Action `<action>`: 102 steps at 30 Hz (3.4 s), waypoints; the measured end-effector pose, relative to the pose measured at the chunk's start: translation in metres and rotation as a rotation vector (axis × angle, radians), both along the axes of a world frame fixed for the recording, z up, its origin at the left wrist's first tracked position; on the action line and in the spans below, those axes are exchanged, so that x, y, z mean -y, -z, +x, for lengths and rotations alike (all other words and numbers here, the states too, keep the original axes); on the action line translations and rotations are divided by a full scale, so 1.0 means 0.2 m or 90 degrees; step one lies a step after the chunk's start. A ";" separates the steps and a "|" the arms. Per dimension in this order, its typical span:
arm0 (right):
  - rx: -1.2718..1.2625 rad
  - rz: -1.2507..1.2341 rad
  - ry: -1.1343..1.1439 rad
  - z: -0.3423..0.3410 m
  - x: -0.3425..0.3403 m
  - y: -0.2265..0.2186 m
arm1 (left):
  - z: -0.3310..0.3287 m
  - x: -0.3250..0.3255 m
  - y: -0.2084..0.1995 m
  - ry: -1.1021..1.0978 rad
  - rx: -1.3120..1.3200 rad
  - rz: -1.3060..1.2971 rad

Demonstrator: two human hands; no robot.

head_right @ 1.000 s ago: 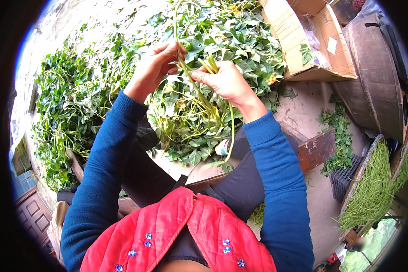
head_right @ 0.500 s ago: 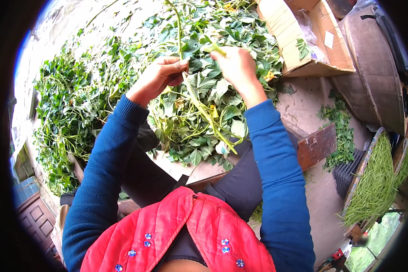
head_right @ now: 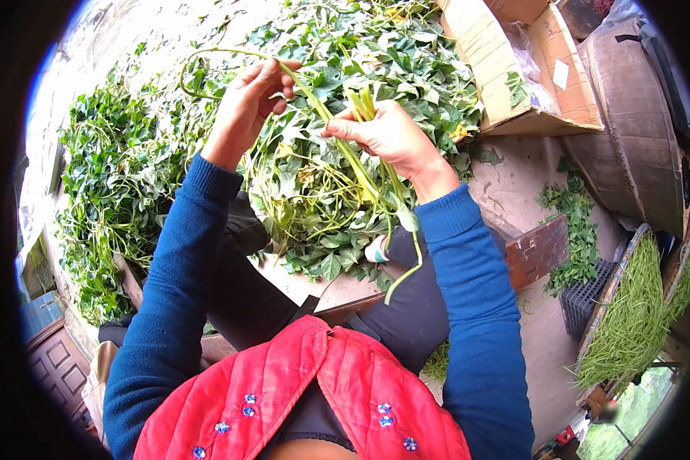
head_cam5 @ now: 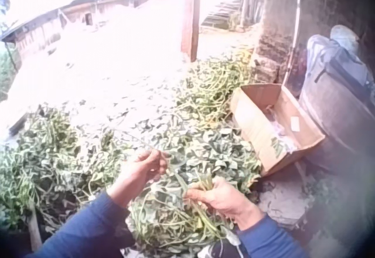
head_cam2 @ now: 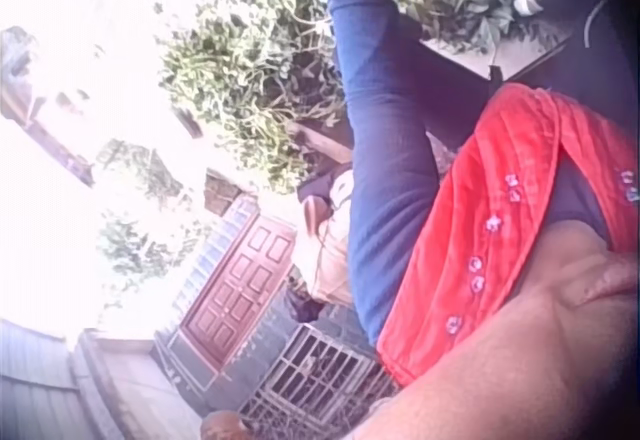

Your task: The person sits cross-legged and repeatedly picks up long green vegetable stems from a large pile. They strip leaves and small branches from the stems by hand and drop the cleaned stems into a cardboard box to the right.

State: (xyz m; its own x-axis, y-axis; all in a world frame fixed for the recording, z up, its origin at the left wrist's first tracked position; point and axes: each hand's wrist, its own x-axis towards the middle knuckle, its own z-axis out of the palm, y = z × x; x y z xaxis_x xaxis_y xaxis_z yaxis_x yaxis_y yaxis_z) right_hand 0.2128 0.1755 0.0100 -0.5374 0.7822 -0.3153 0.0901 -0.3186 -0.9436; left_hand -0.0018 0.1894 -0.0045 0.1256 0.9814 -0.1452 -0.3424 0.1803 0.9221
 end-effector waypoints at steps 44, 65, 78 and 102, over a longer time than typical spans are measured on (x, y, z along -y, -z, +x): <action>0.083 0.236 0.165 0.00 -0.01 0.08 | 0.12 0.09 0.07 0.118 -0.086 -0.056; 0.263 0.507 0.093 0.06 -0.01 0.11 | 0.09 0.13 0.06 0.386 -0.093 -0.125; 1.240 0.053 0.297 1.60 1.29 -0.20 | 0.07 0.30 0.09 0.590 -0.385 0.050; 0.163 -0.060 -0.021 -0.08 0.29 -0.06 | 0.12 0.64 0.21 0.793 -0.401 0.139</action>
State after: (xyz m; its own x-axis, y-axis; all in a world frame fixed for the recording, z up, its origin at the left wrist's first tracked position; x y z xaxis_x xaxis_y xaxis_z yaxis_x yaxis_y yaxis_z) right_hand 0.1964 0.1180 0.0214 -0.4552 0.7270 -0.5141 0.3330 -0.3964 -0.8555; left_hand 0.0222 0.0611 -0.0471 0.8863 0.2876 -0.3631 0.4069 -0.1090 0.9069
